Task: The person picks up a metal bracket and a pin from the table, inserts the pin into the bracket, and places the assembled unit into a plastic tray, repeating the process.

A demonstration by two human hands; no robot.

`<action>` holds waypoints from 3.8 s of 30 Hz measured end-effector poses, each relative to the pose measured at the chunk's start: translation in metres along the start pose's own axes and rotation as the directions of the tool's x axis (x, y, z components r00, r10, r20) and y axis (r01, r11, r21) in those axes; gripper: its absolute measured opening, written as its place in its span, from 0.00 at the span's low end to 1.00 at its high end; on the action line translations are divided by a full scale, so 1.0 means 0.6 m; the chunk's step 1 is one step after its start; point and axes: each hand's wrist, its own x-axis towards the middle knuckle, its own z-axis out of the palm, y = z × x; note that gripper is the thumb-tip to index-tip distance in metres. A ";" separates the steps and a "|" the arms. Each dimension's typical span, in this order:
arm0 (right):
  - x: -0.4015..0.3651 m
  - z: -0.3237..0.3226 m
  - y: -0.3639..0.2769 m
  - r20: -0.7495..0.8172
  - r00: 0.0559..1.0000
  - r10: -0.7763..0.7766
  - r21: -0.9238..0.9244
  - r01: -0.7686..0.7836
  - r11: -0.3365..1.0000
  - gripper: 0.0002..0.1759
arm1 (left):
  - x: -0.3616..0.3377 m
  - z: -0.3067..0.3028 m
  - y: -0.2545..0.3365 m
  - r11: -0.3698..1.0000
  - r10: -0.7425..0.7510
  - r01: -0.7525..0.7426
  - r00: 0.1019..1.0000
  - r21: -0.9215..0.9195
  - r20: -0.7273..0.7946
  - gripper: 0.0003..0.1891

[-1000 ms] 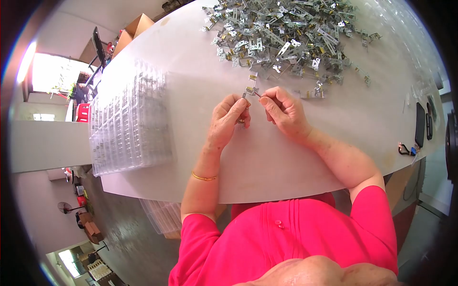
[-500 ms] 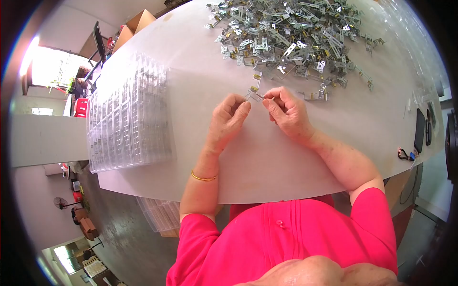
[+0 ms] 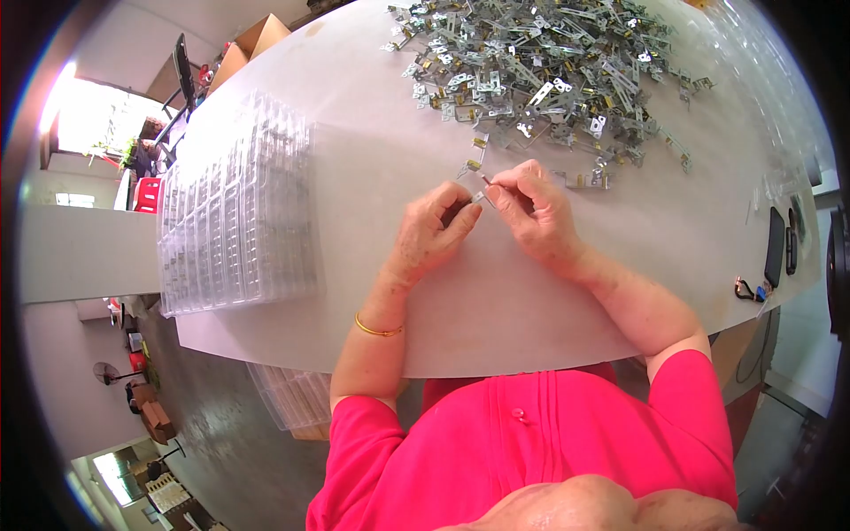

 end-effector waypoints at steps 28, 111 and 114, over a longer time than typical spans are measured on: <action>-0.006 0.004 0.004 0.146 0.939 0.313 0.219 -0.339 0.915 0.07 | 0.001 -0.024 -0.012 0.869 -0.199 0.215 0.976 -0.446 0.084 0.11; -0.003 -0.006 -0.034 0.241 0.921 0.307 0.407 -0.383 0.829 0.06 | 0.002 -0.013 -0.002 0.639 -0.321 0.411 0.911 -0.651 0.260 0.19; -0.001 -0.006 -0.036 0.236 0.917 0.323 0.368 -0.392 0.844 0.05 | 0.001 -0.011 -0.007 0.707 -0.313 0.386 0.922 -0.592 0.228 0.18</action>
